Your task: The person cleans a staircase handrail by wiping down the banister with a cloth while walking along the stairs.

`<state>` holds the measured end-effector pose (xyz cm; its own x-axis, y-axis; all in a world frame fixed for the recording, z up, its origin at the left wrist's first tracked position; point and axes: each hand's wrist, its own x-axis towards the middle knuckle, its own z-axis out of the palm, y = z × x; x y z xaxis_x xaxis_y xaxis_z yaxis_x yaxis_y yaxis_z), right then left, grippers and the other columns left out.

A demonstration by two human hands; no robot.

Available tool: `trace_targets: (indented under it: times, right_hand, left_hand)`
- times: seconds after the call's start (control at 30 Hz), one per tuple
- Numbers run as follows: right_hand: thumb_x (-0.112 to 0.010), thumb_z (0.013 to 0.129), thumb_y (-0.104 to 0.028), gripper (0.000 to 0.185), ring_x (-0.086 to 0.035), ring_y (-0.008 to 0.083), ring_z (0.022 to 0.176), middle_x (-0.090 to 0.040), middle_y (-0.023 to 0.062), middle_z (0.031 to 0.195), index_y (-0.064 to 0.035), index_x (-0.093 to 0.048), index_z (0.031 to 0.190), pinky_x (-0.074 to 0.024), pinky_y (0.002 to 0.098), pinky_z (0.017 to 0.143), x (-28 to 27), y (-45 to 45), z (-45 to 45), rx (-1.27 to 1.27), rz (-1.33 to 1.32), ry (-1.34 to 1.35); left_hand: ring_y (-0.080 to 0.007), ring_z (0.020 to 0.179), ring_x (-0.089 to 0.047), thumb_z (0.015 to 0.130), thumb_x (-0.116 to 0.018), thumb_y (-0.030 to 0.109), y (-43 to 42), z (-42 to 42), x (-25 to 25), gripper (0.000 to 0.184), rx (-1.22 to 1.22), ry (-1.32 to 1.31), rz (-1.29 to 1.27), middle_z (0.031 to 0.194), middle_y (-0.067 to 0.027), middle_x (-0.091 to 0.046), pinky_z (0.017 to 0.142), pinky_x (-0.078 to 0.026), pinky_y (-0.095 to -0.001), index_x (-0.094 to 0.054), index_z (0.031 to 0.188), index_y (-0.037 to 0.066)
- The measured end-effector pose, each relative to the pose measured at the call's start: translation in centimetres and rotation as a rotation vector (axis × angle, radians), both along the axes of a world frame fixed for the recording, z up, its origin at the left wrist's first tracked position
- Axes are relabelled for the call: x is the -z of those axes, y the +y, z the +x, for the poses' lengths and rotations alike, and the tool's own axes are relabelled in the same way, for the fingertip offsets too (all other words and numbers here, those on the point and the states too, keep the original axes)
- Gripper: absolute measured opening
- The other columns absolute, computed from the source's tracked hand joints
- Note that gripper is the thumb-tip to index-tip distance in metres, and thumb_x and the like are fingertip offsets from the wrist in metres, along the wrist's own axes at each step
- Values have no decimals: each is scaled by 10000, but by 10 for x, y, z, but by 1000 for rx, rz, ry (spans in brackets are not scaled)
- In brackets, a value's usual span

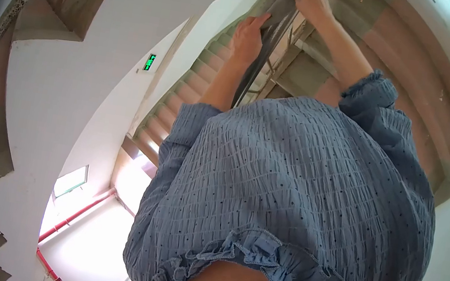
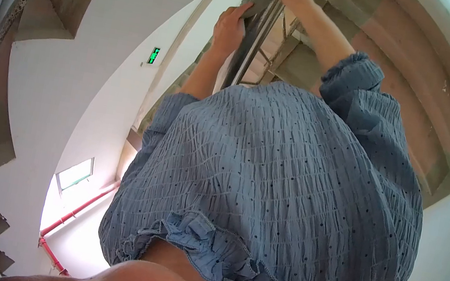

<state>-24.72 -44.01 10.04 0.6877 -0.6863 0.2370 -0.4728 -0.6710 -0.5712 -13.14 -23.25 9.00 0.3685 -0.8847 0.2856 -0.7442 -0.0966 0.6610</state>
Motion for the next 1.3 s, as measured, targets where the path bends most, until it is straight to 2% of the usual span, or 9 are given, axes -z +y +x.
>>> trace_targets:
  times: [0.07, 0.27, 0.43, 0.53, 0.6, 0.93, 1.0, 1.1, 1.3]
  right_hand:
    - [-641, 826, -19, 381, -633, 414, 1032, -610, 203, 1182, -107, -689, 1194, -523, 463, 882, -14, 49, -6, -17, 11, 59]
    - [-643, 817, -3, 387, -604, 406, 1093, -598, 210, 1203, -104, -686, 1188, -501, 441, 934, 5, 110, -30, -245, 180, 91]
    - [-660, 812, -18, 395, -596, 395, 1103, -605, 185, 1205, -138, -695, 1187, -499, 424, 933, -16, 64, -28, -95, -18, -126]
    - [-624, 836, 19, 334, -628, 367, 1110, -629, 197, 1230, -36, -704, 1155, -518, 401, 938, -25, 62, -19, 43, 69, -220]
    - [-662, 822, -25, 365, -612, 380, 1085, -628, 167, 1164, -147, -709, 1163, -508, 420, 919, 3, 72, -20, 75, 16, -152]
    - [-676, 853, -73, 285, -650, 371, 1025, -684, 145, 1092, -137, -724, 1127, -524, 415, 894, 17, 66, -16, -49, -14, -283]
    - [-629, 837, -3, 274, -641, 387, 1031, -668, 198, 1084, -27, -721, 1094, -528, 418, 890, 13, 63, -12, 91, -1, -439]
    - [-704, 841, -113, 306, -673, 351, 1011, -709, 146, 1085, -125, -719, 1146, -528, 411, 890, 72, 49, -26, 279, 53, -291]
    - [-708, 821, -172, 365, -707, 294, 974, -737, 147, 1032, -113, -710, 1182, -553, 380, 864, 121, 72, -49, 345, 361, -134]
  left_hand:
    - [-371, 997, -627, 865, -514, -28, 31, 2, 1, 458, -49, -18, 39, 1075, -160, -656, 878, -502, -456, -655, 1264, 150]
    - [-358, 1045, -618, 871, -503, -24, 100, -28, 43, 437, -128, -2, 138, 1119, -134, -657, 910, -498, -442, -669, 1238, 146]
    - [-351, 1042, -626, 868, -530, -44, 45, -40, 18, 472, -94, -74, -4, 1148, -137, -656, 900, -517, -438, -659, 1270, 169]
    - [-337, 1037, -629, 878, -527, -45, 33, -31, 15, 464, -108, -124, -93, 1169, -116, -650, 902, -522, -421, -663, 1263, 175]
    - [-324, 1038, -628, 879, -536, -43, 41, -26, 22, 471, -104, -202, -1, 1192, -98, -640, 888, -530, -412, -657, 1272, 186]
    - [-339, 1020, -596, 841, -522, -25, 54, -39, 28, 540, -67, -124, 45, 1215, -100, -606, 883, -503, -439, -621, 1319, 207]
    - [-326, 1044, -591, 858, -532, 14, 38, -39, 22, 489, -23, -201, -24, 1212, -97, -603, 880, -503, -440, -635, 1295, 207]
    - [-323, 1051, -603, 855, -540, -27, 36, -41, 42, 453, 33, -287, 37, 1185, -115, -627, 900, -516, -414, -672, 1239, 174]
    - [-316, 1033, -601, 856, -549, 7, 62, -56, 56, 353, 59, -279, 72, 1188, -118, -628, 902, -511, -404, -691, 1170, 88]
